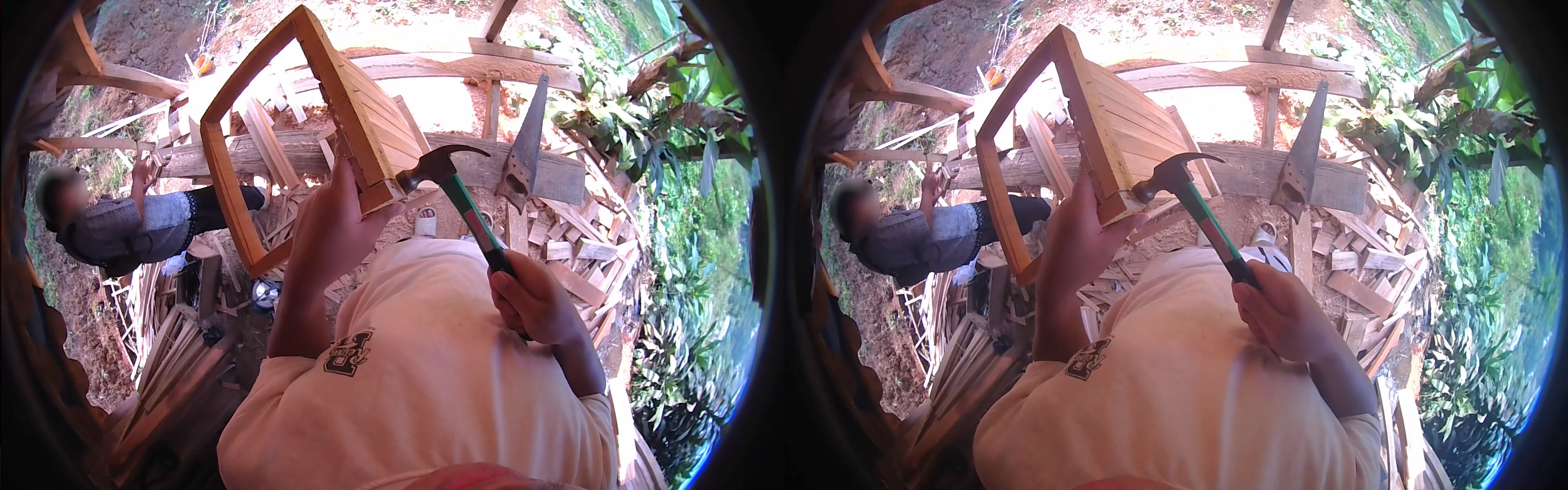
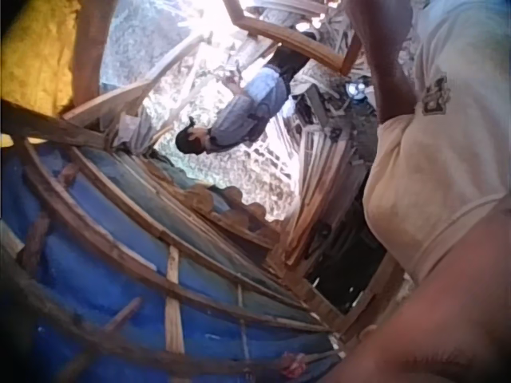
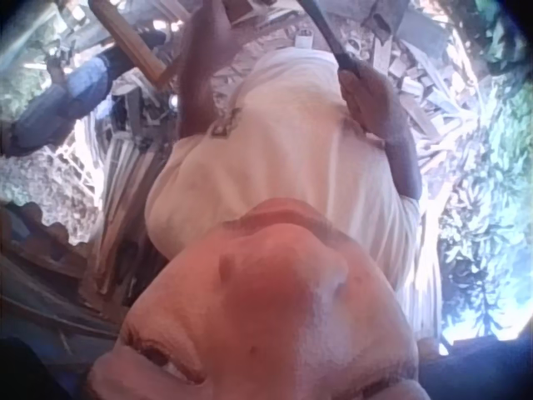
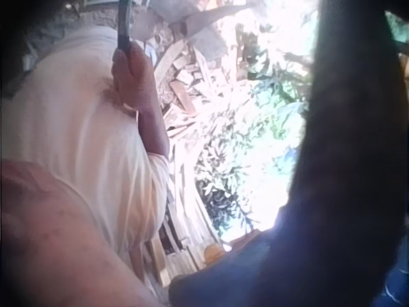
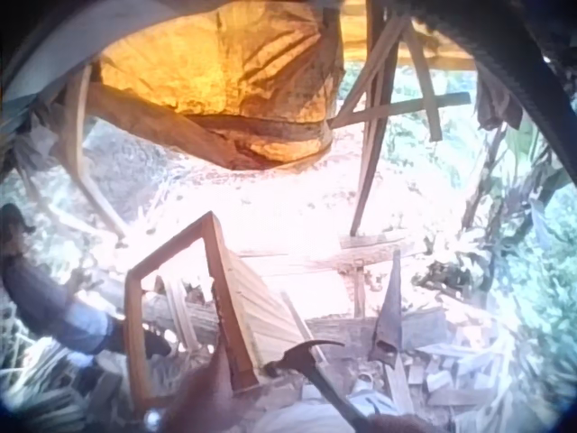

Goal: The person assembles a wooden frame by hammering nails into the joints. They repeatedly pick up the frame, position it, and strike the nails with a hammer to secure the pieces together.

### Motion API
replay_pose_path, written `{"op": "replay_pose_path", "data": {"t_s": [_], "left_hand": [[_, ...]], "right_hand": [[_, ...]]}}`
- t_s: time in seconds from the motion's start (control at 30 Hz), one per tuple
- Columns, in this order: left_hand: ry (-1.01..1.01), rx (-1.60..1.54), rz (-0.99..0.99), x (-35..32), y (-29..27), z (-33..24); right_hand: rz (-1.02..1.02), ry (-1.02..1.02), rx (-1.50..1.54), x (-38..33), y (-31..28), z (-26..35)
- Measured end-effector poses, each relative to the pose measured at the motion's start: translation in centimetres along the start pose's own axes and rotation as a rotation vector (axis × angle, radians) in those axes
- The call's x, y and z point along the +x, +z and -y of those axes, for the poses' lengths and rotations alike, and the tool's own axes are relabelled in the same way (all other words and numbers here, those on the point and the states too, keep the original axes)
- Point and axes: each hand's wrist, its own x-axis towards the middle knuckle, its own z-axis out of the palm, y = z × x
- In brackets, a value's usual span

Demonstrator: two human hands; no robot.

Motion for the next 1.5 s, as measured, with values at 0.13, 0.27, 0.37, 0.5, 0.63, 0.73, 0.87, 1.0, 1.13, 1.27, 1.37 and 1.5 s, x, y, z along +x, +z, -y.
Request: {"op": "replay_pose_path", "data": {"t_s": [0.13, 0.27, 0.37, 0.5, 0.63, 0.73, 0.87, 1.0, 1.13, 1.27, 1.37, 1.5], "left_hand": [[-0.01, 0.041, -0.023, 0.2, 0.3, -0.5], [0.013, 0.059, -0.034, 0.8, 0.2, -0.6], [0.034, 0.016, -0.045, 0.6, 0.1, -0.1], [-0.05, 0.134, 0.0, 0.9, 0.4, -1.1], [0.027, 0.039, -0.015, 0.4, -0.1, -0.1], [0.019, 0.047, 0.0, 0.5, 0.1, -0.2], [0.005, 0.06, 0.014, 0.7, -0.2, -0.3], [-0.094, 0.071, 0.066, 0.1, -0.5, -0.2], [-0.085, 0.05, 0.055, -0.2, 0.2, -0.2], [-0.125, -0.206, 0.092, -0.1, -0.4, -0.7], [-0.043, -0.155, -0.019, -0.1, -0.3, -0.4], [-0.04, -0.334, 0.005, -0.2, 0.0, 0.1]], "right_hand": [[-0.175, -0.163, 0.16, 0.4, -0.6, 0.0], [0.029, -0.02, -0.019, 0.1, 0.7, -0.7], [-0.112, -0.194, 0.194, 0.3, -1.8, -0.8], [-0.117, -0.225, 0.163, 1.5, 0.1, -1.5], [-0.043, -0.08, 0.094, 0.5, -1.2, -0.4], [-0.229, -0.256, 0.233, 1.2, -0.5, -0.8], [0.058, -0.043, -0.045, 1.3, 0.5, -1.9], [-0.207, -0.162, 0.139, 1.9, -0.5, -0.7], [-0.275, -0.388, 0.215, 4.7, -1.2, 0.5], [-0.219, -0.304, 0.194, 8.9, -1.2, 1.7], [-0.083, -0.136, 0.053, 10.8, -1.6, 2.7], [0.031, -0.055, -0.129, 10.7, -1.9, 4.6]]}}
